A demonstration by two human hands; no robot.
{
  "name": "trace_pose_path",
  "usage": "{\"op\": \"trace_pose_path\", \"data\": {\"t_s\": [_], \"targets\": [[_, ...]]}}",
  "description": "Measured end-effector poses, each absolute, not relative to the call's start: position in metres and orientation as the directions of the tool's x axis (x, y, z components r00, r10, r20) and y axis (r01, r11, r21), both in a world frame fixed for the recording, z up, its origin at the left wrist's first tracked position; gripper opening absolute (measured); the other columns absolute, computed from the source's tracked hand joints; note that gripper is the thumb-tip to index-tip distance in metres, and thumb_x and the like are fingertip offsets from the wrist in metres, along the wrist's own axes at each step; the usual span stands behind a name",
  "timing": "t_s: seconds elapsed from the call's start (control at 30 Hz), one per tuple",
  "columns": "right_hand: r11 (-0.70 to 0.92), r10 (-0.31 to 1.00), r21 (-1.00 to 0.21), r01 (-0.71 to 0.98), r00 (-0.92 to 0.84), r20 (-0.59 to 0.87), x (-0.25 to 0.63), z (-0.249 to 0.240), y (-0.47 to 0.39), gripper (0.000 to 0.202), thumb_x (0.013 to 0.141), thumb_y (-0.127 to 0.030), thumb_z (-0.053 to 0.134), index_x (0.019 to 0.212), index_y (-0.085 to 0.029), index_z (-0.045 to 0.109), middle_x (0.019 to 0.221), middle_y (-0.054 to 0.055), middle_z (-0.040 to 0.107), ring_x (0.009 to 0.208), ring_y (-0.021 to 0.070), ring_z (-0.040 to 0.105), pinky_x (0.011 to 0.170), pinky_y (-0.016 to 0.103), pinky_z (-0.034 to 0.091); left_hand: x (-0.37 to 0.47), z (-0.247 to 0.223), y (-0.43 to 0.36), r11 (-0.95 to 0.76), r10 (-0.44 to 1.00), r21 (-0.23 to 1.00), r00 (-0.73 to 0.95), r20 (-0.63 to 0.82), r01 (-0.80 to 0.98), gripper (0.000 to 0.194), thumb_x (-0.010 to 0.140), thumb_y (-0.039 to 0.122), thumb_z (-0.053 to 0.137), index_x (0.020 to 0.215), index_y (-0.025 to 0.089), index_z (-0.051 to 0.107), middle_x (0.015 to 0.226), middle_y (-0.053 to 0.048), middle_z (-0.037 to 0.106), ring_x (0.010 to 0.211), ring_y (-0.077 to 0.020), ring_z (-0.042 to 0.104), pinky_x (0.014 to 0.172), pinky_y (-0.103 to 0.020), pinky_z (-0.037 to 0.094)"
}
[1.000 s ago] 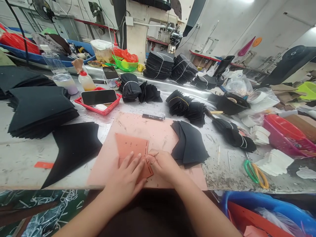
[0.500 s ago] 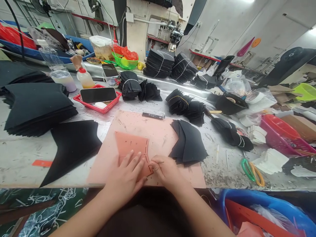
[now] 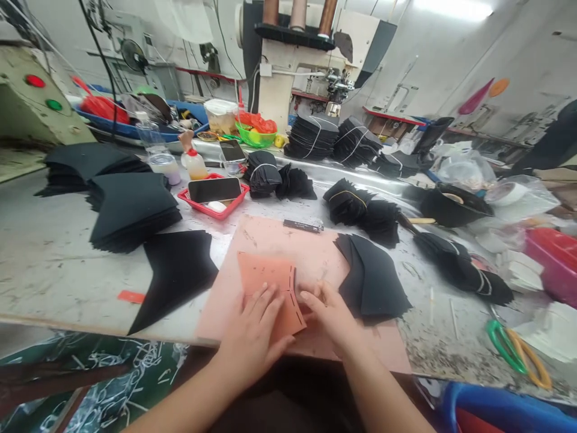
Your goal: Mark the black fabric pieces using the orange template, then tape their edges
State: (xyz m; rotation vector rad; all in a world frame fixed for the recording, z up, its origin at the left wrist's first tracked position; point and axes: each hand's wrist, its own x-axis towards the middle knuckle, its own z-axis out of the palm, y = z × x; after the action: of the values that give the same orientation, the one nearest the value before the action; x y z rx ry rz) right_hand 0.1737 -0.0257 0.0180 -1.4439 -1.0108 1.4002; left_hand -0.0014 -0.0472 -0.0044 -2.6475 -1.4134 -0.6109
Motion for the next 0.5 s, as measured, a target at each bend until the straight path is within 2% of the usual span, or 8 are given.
{"op": "trace_pose_path", "data": {"t_s": [0.03, 0.1, 0.2, 0.3, 0.37, 0.4, 0.47, 0.5], "targets": [[-0.288, 0.956, -0.957, 0.013, 0.054, -0.287, 0.167, 0.017, -0.025, 0.037, 0.066, -0.045, 0.065, 0.066, -0.023, 0.036, 0.09, 0.003, 0.064, 0.074, 0.0176, 0.06, 0.058, 0.026, 0.048, -0.003, -0.003, -0.048, -0.558, 0.796, 0.157, 0.471, 0.38, 0.815, 0.054, 0.086, 0.051, 0.047, 0.127, 0.016, 0.046, 0.133, -0.013, 0.051, 0.122, -0.0284, 0.048, 0.097, -0.047, 0.043], [-0.242, 0.97, -0.951, 0.191, 0.045, -0.238, 0.153, 0.017, -0.024, 0.033, 0.063, -0.036, 0.063, 0.064, -0.024, 0.032, 0.061, -0.005, 0.052, 0.055, 0.013, 0.049, 0.05, 0.023, 0.039, -0.008, 0.001, -0.047, -0.528, 0.828, 0.257, 0.425, 0.365, 0.809, 0.054, 0.085, 0.055, 0.047, 0.123, 0.018, 0.047, 0.132, -0.012, 0.052, 0.121, -0.0246, 0.049, 0.096, -0.04, 0.046], [-0.094, 0.995, -0.875, 0.474, 0.005, -0.104, 0.137, 0.025, -0.023, 0.025, 0.064, -0.027, 0.056, 0.061, -0.024, 0.031, 0.05, -0.009, 0.035, 0.047, 0.0111, 0.036, 0.048, 0.022, 0.03, -0.028, 0.004, -0.041, -0.488, 0.859, 0.314, 0.384, 0.338, 0.814, 0.046, 0.088, 0.052, 0.042, 0.121, 0.02, 0.047, 0.129, -0.009, 0.054, 0.119, -0.0175, 0.052, 0.093, -0.029, 0.049], [0.077, 0.996, -0.796, 0.601, -0.008, 0.091, 0.154, 0.043, -0.02, 0.024, 0.07, -0.033, 0.05, 0.06, -0.025, 0.03, 0.05, -0.008, 0.035, 0.046, 0.0119, 0.035, 0.048, 0.023, 0.028, -0.071, 0.004, -0.027, -0.421, 0.884, 0.259, 0.33, 0.331, 0.869, 0.038, 0.091, 0.043, 0.035, 0.116, 0.02, 0.051, 0.12, -0.009, 0.06, 0.112, -0.0185, 0.056, 0.092, -0.032, 0.05], [0.116, 0.981, -0.726, 0.678, 0.034, 0.189, 0.189, 0.055, -0.016, 0.03, 0.072, -0.039, 0.049, 0.058, -0.025, 0.027, 0.048, -0.007, 0.034, 0.045, 0.0124, 0.034, 0.047, 0.024, 0.028, -0.107, 0.006, -0.017, -0.346, 0.908, 0.194, 0.275, 0.316, 0.918, 0.038, 0.089, 0.039, 0.035, 0.111, 0.016, 0.055, 0.115, -0.013, 0.062, 0.107, -0.0254, 0.059, 0.089, -0.042, 0.051], [0.098, 0.969, -0.688, 0.719, 0.089, 0.23, 0.212, 0.059, -0.014, 0.033, 0.071, -0.042, 0.05, 0.058, -0.025, 0.025, 0.048, -0.007, 0.034, 0.044, 0.0128, 0.034, 0.047, 0.024, 0.028, -0.123, 0.007, -0.013, -0.317, 0.917, 0.158, 0.26, 0.302, 0.935, 0.039, 0.086, 0.04, 0.039, 0.111, 0.014, 0.056, 0.114, -0.016, 0.062, 0.106, -0.0285, 0.059, 0.088, -0.045, 0.05], [-0.004, 0.935, -0.6, 0.8, 0.216, 0.281, 0.26, 0.062, -0.011, 0.035, 0.068, -0.048, 0.051, 0.057, -0.026, 0.025, 0.046, -0.006, 0.035, 0.043, 0.0143, 0.035, 0.047, 0.026, 0.029, -0.148, 0.01, -0.007, -0.293, 0.931, 0.088, 0.263, 0.252, 0.952, 0.039, 0.081, 0.039, 0.044, 0.108, 0.015, 0.059, 0.11, -0.015, 0.064, 0.1, -0.0296, 0.061, 0.085, -0.045, 0.051], [-0.088, 0.935, -0.551, 0.83, 0.26, 0.241, 0.282, 0.061, -0.01, 0.035, 0.066, -0.049, 0.051, 0.057, -0.026, 0.027, 0.045, -0.005, 0.036, 0.043, 0.0155, 0.037, 0.047, 0.027, 0.03, -0.155, 0.012, -0.005, -0.292, 0.936, 0.056, 0.273, 0.224, 0.955, 0.038, 0.079, 0.037, 0.047, 0.107, 0.016, 0.06, 0.109, -0.014, 0.065, 0.099, -0.0288, 0.062, 0.084, -0.042, 0.052]]}}
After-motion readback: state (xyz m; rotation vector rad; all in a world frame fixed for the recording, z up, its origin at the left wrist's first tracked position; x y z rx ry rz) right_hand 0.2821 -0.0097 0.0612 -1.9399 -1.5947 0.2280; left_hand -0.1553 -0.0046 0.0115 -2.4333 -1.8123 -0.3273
